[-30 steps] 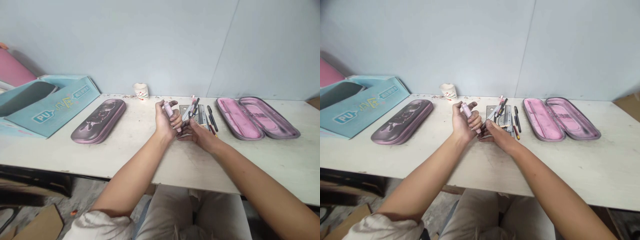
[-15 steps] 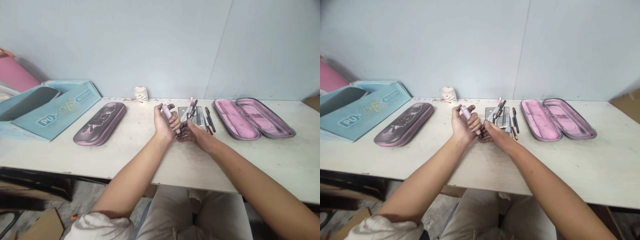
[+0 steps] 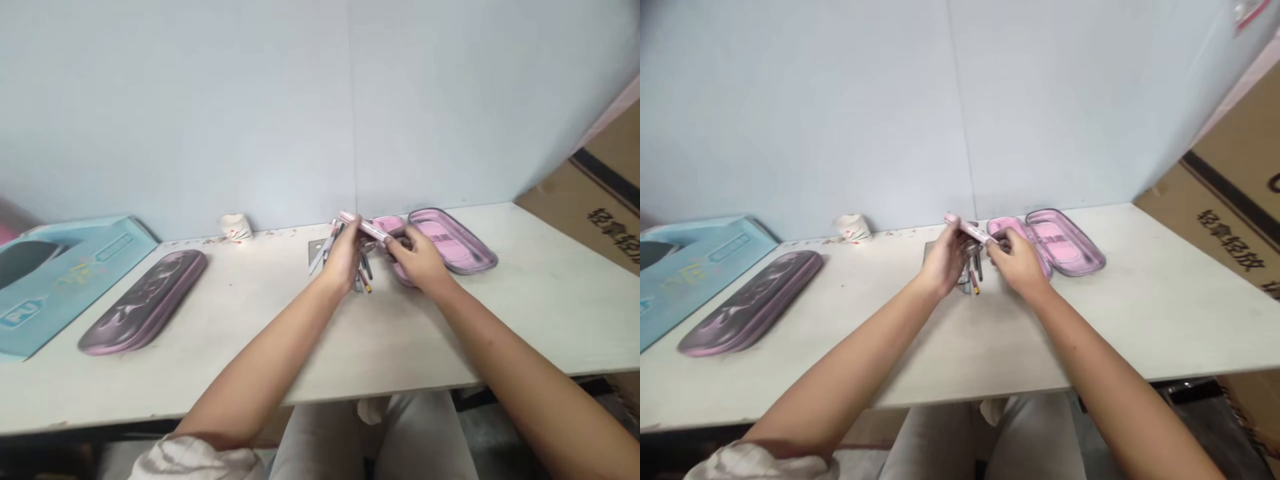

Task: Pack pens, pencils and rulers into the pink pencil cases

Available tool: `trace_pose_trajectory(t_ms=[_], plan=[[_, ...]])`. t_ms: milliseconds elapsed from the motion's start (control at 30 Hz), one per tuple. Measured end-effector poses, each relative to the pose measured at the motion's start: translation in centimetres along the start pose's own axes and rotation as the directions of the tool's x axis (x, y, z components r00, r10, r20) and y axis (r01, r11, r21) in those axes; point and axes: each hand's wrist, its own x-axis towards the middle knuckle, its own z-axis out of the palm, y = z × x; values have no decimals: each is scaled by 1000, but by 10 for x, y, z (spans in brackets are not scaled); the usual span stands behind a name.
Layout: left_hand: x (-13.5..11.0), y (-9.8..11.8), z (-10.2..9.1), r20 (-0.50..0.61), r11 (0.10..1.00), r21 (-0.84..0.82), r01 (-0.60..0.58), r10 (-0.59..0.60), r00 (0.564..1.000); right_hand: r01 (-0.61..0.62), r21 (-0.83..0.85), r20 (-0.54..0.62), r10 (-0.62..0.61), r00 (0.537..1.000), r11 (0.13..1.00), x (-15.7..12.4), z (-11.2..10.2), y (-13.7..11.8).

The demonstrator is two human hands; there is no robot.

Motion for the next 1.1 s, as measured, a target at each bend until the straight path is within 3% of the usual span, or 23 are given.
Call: trace_pose_trajectory(t_ms=[33,100,200,300,400,567,700,800,933,1100], plan=[[5,-8,12,69,991,125,-41,33,997,51,-159,-84,-65,994,986,1,-18,8],[14,-23,37,209,907,393,-149,70,975,24,-451,-212,-133,968,892,2,-52,23],[23,-46,66,379,586,744,-321,27,925,-154,-706,-327,-124,937,691,0,-92,43],[25,-64,83,443,203,884,-421,-82,893,-256,-822,-350,-96,932,508,0,-113,58],[24,-74,86,434,15,899,-438,-159,887,-248,-896,-293,-72,953,368,1,-118,66],[16,-74,78,467,-9,878,-478,-205,860,-140,-959,-162,-71,984,247,0,-114,71],[7,-63,66,505,59,862,-504,-185,843,-84,-965,-110,-93,990,249,-7,-108,61],[1,-51,50,489,99,872,-479,-119,864,-21,-961,-45,-79,996,277,-9,-96,49],[-8,-31,7,406,108,908,-404,1,914,79,-941,54,-82,995,330,-5,-65,35],[-20,-12,-68,218,34,974,-222,97,971,242,-870,213,-115,970,429,3,1,15]])
